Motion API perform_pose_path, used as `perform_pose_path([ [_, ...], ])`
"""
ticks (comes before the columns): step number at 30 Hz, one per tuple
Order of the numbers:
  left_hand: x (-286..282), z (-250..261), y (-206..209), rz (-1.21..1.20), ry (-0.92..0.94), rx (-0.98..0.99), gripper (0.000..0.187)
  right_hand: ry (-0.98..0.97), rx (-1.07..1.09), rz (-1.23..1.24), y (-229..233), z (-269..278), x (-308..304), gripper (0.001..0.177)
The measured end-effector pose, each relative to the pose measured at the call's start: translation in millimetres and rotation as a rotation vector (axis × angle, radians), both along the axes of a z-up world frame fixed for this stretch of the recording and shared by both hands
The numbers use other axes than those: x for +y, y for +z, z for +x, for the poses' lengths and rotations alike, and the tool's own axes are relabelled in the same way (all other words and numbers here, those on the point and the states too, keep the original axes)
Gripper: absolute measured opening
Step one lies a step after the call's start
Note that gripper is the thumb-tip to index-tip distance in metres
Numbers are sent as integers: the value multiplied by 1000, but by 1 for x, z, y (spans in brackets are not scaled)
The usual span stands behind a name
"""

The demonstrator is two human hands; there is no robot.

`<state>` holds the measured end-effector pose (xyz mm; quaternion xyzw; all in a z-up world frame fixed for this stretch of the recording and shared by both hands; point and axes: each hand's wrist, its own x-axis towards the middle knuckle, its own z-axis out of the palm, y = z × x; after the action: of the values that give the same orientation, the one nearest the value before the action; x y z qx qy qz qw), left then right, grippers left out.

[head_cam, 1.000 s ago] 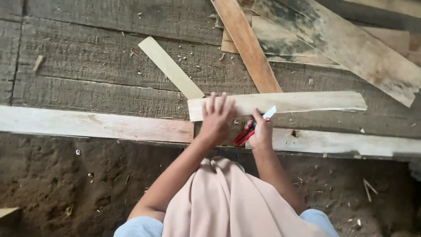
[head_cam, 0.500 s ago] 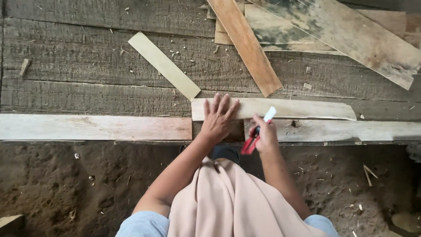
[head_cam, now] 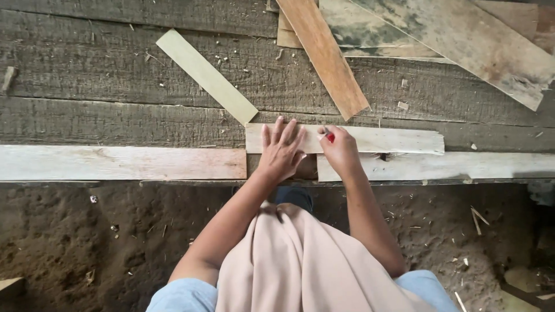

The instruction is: Cutting thin wood strips with a utility knife and arranging them on a wooden surface

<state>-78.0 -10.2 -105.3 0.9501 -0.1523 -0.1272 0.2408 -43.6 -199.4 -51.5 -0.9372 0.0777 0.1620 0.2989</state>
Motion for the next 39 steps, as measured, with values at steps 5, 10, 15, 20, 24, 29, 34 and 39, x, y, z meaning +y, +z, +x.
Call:
perform_pose_path([
  [5, 4, 0, 7, -45, -1, -7, 68, 57, 78, -126, -1, 13, -3, 40],
  [10, -1, -1, 9, 8, 2, -10, 66, 42, 114, -46, -13, 14, -4, 47],
  [15, -4, -3, 6, 85, -13, 19, 65, 71, 58, -59, -26, 22, 24, 37],
  [20, 4, -1, 10, 133, -58, 15, 62, 335, -52, -22, 9, 40, 116, 34],
  [24, 13, 5, -2, 31, -16, -17, 63, 340, 124, -97, 15, 58, 179, 44],
  [29, 6, 7, -44, -114, 49, -89, 71, 343, 176, -182, -26, 84, 202, 63],
  [34, -3, -3, -85, -285, 60, -143, 80, 215, 161, -38, -33, 101, 181, 24],
  [39, 6, 1, -58, -190, 20, 12, 86, -81, -202, 176, 8, 80, 114, 25],
])
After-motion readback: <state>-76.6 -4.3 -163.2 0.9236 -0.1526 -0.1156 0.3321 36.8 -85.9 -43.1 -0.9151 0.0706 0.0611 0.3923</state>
